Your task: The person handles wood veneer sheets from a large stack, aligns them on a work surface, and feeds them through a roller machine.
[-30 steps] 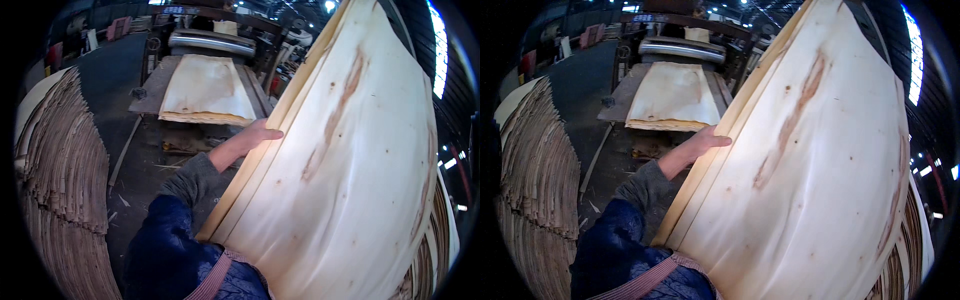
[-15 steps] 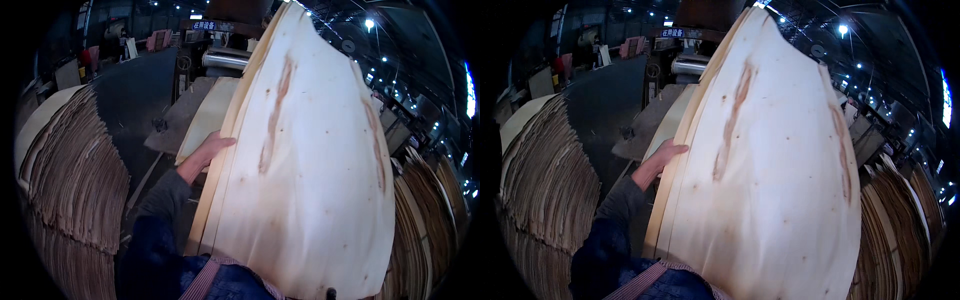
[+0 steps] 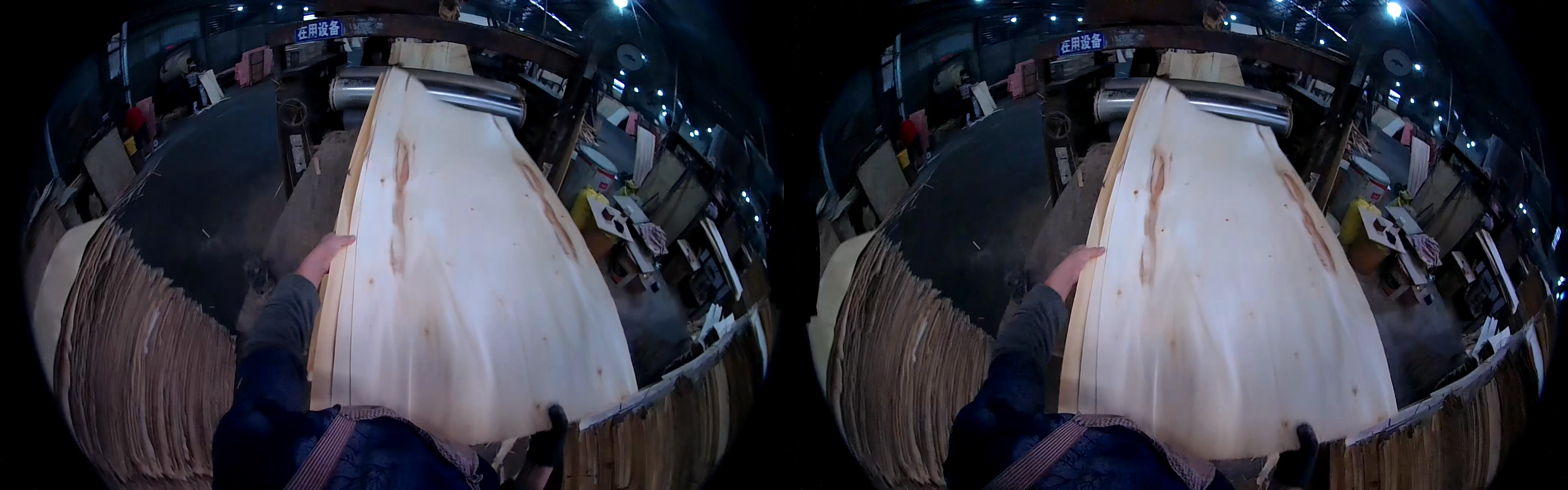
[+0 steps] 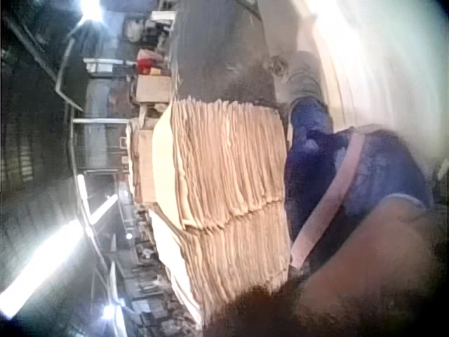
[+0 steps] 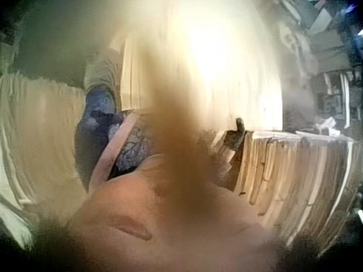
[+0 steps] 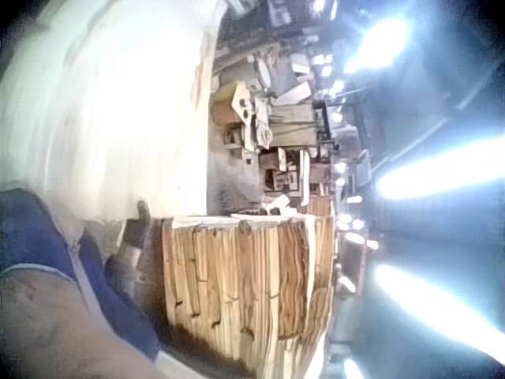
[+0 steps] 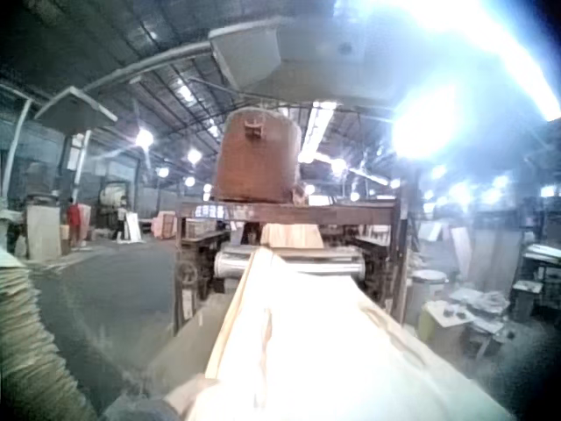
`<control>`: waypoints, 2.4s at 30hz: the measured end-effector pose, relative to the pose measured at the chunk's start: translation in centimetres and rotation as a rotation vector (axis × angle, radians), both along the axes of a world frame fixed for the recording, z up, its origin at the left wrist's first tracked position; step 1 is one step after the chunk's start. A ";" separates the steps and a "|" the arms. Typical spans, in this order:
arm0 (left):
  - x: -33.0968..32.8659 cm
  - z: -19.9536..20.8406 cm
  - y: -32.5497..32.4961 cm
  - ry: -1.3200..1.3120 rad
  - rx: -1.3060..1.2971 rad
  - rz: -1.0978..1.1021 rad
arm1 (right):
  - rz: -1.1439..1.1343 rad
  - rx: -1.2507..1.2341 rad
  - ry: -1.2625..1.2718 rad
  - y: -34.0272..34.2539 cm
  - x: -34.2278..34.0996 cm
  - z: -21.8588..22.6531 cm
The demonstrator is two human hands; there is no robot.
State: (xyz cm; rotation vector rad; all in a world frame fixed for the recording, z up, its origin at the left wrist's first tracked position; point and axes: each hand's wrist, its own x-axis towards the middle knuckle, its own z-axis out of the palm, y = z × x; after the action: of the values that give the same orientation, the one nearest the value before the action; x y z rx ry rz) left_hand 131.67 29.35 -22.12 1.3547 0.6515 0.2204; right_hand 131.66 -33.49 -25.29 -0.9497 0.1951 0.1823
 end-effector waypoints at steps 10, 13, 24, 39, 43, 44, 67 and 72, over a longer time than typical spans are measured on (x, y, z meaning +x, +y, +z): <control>-4.2 -7.6 -2.9 0.320 1.011 0.177 | -0.044 0.062 0.113 6.4 4.9 0.5; -7.8 -5.3 -5.8 0.472 1.013 -0.158 | -0.033 0.126 0.119 8.1 5.3 2.0; -8.9 0.6 -8.8 0.097 0.319 -0.036 | 0.133 0.294 0.271 8.7 4.7 2.4; -8.0 -2.0 -12.9 -0.161 0.404 -0.055 | 0.666 0.096 0.446 8.9 -1.7 -2.5; -6.2 5.2 -14.6 -0.531 -0.165 -0.026 | 0.797 0.044 0.402 9.7 -1.2 2.0; -6.0 6.1 -14.6 -0.574 -0.249 -0.025 | 0.751 0.038 0.416 9.6 -0.9 2.5; -8.4 -4.3 -8.9 0.350 0.961 -0.046 | 0.589 0.489 -0.025 45.7 36.0 6.7; -9.5 -1.9 -9.2 0.091 0.640 0.007 | 0.931 0.276 0.036 43.5 28.6 3.6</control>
State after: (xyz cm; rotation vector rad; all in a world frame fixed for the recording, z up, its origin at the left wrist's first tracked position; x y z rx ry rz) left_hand 122.19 20.19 -23.98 1.9844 0.6905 0.3972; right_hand 160.30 9.99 -21.66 -0.7006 -0.2524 1.0553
